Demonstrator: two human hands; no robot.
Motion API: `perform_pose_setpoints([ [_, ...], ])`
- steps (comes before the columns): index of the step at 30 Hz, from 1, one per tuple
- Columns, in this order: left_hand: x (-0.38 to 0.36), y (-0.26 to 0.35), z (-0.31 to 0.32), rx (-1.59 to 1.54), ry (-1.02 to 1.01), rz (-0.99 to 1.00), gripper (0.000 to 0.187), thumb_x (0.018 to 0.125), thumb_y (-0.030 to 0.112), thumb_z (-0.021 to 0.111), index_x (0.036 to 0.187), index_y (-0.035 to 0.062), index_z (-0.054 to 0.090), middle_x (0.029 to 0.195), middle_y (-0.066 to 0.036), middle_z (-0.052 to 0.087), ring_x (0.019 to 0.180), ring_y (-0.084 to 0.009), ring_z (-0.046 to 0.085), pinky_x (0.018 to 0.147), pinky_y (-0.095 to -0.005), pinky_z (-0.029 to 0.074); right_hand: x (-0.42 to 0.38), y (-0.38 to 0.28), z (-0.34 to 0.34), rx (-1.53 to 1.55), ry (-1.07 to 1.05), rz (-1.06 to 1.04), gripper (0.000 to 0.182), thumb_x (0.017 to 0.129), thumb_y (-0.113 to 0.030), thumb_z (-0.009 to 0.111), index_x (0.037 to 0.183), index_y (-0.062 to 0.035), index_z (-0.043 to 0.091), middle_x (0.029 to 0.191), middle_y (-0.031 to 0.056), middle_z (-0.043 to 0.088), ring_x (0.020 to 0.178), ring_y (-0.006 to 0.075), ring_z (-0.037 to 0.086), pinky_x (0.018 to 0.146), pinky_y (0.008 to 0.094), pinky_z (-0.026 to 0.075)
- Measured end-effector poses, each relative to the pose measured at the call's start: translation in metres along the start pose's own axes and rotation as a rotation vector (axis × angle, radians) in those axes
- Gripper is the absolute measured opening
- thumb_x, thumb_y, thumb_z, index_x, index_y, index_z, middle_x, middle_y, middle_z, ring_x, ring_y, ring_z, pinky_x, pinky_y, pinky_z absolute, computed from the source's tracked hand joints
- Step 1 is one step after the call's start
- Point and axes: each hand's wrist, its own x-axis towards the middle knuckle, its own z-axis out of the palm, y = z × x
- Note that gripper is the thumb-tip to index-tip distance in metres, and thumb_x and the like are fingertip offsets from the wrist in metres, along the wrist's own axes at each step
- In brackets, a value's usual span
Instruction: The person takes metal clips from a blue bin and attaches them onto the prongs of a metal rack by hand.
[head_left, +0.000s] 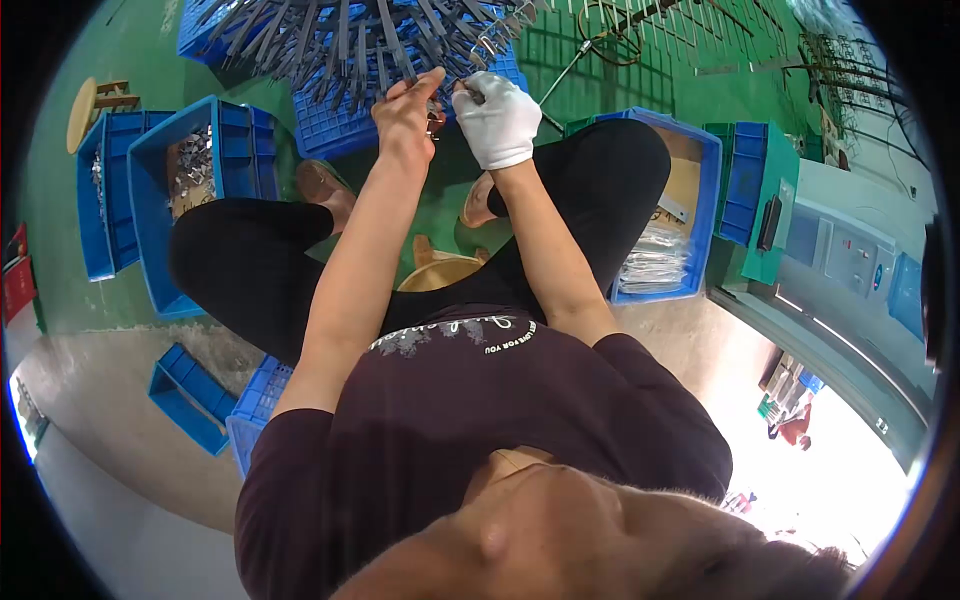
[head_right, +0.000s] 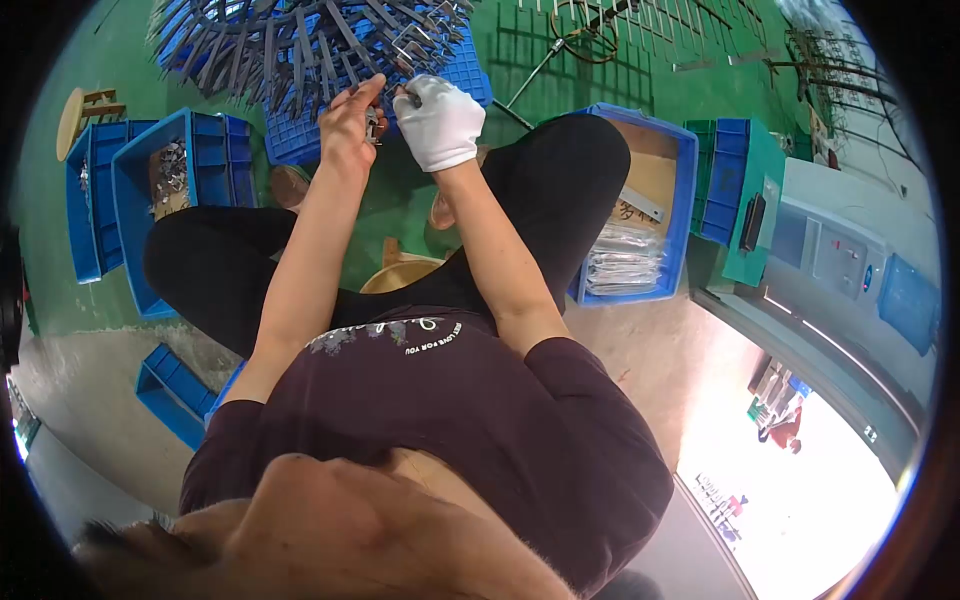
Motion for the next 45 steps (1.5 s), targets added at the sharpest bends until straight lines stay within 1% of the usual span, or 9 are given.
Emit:
perform_pose_setpoints([
  [20,0.006,-0.005,-0.004,-0.009,-0.052,-0.004,0.020,0.076,0.012,0.081,0.087,0.0093,0.065,0.070,0.001,0.058,0.054,-0.0102,0.053,0.043,-0.0251,0.042,0.005,-0.002,-0.003,-0.088,-0.078,0.020,0.019,0.079,-0.028,0.068,0.080,-0.0102,0.071,0.078,0.0122,0.069,0.071,0.0299,0.067,0.064,0.0383,0.053],
  [23,-0.001,0.001,-0.006,0.041,-0.045,-0.063,0.019,0.081,0.019,0.077,0.092,0.0094,0.064,0.073,0.001,0.058,0.056,-0.0107,0.054,0.044,-0.0250,0.044,0.005,-0.005,-0.006,-0.080,-0.083,0.014,0.020,0.081,-0.029,0.068,0.083,-0.0101,0.072,0.079,0.0121,0.069,0.072,0.0296,0.067,0.065,0.0379,0.053],
  [26,0.008,-0.001,-0.040,-0.185,-0.368,-0.234,0.023,0.087,0.025,0.071,0.099,0.0072,0.064,0.077,0.000,0.059,0.059,-0.0120,0.056,0.046,-0.0264,0.048,0.001,-0.014,-0.023,-0.099,-0.079,0.007,0.021,0.081,-0.029,0.067,0.086,-0.0092,0.072,0.080,0.0120,0.070,0.074,0.0298,0.067,0.067,0.0376,0.053],
  [27,0.002,0.001,-0.045,-0.197,-0.299,-0.310,0.029,0.094,0.030,0.061,0.104,0.0035,0.063,0.080,-0.003,0.060,0.062,-0.0146,0.058,0.049,-0.0281,0.052,-0.002,-0.015,-0.027,-0.033,-0.088,0.059,0.021,0.081,-0.028,0.068,0.086,-0.0085,0.073,0.082,0.0121,0.070,0.075,0.0299,0.067,0.068,0.0375,0.053],
  [32,0.001,-0.020,-0.082,-0.435,-0.379,-0.392,0.038,0.099,0.034,0.049,0.105,-0.0009,0.063,0.082,-0.007,0.061,0.066,-0.0174,0.061,0.048,-0.0264,0.054,-0.020,-0.039,-0.049,0.327,-0.384,-0.064,0.016,0.075,-0.013,0.074,0.090,-0.0054,0.073,0.074,0.0098,0.068,0.063,0.0214,0.065,0.059,0.0284,0.051],
  [35,-0.020,-0.018,-0.068,-0.389,-0.190,-0.203,0.036,0.099,0.032,0.050,0.103,-0.0013,0.064,0.085,-0.008,0.063,0.066,-0.0170,0.062,0.047,-0.0254,0.053,-0.025,-0.053,-0.055,0.243,-0.500,-0.098,0.020,0.076,-0.017,0.073,0.093,-0.0070,0.072,0.074,0.0095,0.064,0.064,0.0248,0.063,0.061,0.0328,0.050],
  [39,-0.016,-0.021,-0.073,-0.108,-0.292,-0.117,0.036,0.097,0.032,0.055,0.099,-0.0017,0.067,0.085,-0.008,0.067,0.069,-0.0142,0.064,0.051,-0.0227,0.052,-0.025,-0.056,-0.053,0.165,-0.625,-0.149,0.022,0.076,-0.016,0.071,0.096,-0.0067,0.071,0.084,0.0108,0.066,0.075,0.0278,0.065,0.070,0.0350,0.052],
  [42,-0.029,-0.012,-0.063,-0.116,-0.311,-0.130,0.038,0.096,0.034,0.056,0.098,-0.0025,0.068,0.087,-0.008,0.068,0.069,-0.0147,0.065,0.052,-0.0223,0.052,-0.031,-0.048,-0.047,0.221,-0.599,-0.182,0.021,0.076,-0.015,0.070,0.095,-0.0060,0.071,0.089,0.0115,0.067,0.082,0.0295,0.065,0.076,0.0358,0.052],
  [45,-0.020,-0.016,-0.073,-0.224,-0.402,-0.263,0.043,0.098,0.038,0.053,0.103,-0.0031,0.066,0.089,-0.010,0.068,0.070,-0.0178,0.066,0.056,-0.0274,0.056,-0.029,-0.044,-0.048,0.261,-0.576,-0.142,0.019,0.076,-0.010,0.070,0.094,-0.0056,0.071,0.086,0.0105,0.066,0.076,0.0260,0.066,0.071,0.0327,0.052],
])
